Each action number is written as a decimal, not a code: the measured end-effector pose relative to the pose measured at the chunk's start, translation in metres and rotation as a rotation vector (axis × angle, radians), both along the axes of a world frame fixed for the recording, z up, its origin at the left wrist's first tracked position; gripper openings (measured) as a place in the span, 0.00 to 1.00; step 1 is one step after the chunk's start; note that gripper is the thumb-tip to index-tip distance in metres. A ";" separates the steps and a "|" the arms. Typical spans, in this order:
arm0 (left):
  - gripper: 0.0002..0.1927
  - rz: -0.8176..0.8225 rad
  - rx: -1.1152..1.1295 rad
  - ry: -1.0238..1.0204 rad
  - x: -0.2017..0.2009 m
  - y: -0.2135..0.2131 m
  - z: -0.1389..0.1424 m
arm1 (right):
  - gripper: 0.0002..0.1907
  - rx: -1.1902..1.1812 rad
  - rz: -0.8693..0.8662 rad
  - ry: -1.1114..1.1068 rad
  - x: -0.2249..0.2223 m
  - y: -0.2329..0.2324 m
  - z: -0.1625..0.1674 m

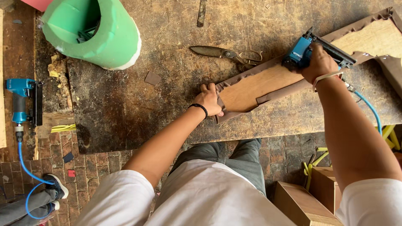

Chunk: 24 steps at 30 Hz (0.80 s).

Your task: The person holds brown fabric wrapped around a foam letter shape on a workbench and staples the fabric to the foam backing using a pneumatic nail gun, working along the edges. They then carry the finished padded letter to the floor, arrange it with other padded letters, and later pick up scissors and handle foam scraps on the bench.

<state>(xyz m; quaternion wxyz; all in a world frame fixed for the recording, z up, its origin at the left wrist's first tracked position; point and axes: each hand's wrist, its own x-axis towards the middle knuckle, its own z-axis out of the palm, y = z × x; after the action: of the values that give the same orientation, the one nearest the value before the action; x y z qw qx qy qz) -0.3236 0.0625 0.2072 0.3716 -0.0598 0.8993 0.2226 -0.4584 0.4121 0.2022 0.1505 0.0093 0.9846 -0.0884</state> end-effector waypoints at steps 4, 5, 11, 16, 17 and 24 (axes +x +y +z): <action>0.54 -0.066 -0.073 -0.025 0.004 0.012 0.007 | 0.38 -0.039 0.071 0.082 0.059 0.005 0.013; 0.55 -0.079 -0.103 -0.046 0.004 0.016 0.008 | 0.36 -0.135 0.057 0.188 0.088 0.006 0.014; 0.56 -0.080 -0.090 0.018 0.023 0.044 -0.007 | 0.15 -0.775 -0.227 -0.022 0.282 -0.055 -0.008; 0.57 -0.180 -0.146 0.027 0.030 0.051 -0.036 | 0.15 -0.701 -0.296 -0.002 0.321 -0.090 -0.041; 0.58 -0.211 -0.154 0.037 0.030 0.052 -0.039 | 0.16 -0.695 -0.316 0.031 0.324 -0.093 -0.045; 0.61 -0.270 -0.231 -0.010 0.040 0.057 -0.043 | 0.15 -0.648 -0.410 0.022 0.347 -0.103 -0.047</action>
<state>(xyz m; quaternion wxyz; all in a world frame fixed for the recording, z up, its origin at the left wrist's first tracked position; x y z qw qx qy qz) -0.2837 0.1196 0.1646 0.3930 0.0181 0.9170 0.0656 -0.1116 0.3095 0.1549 0.1142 0.1570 0.8848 -0.4236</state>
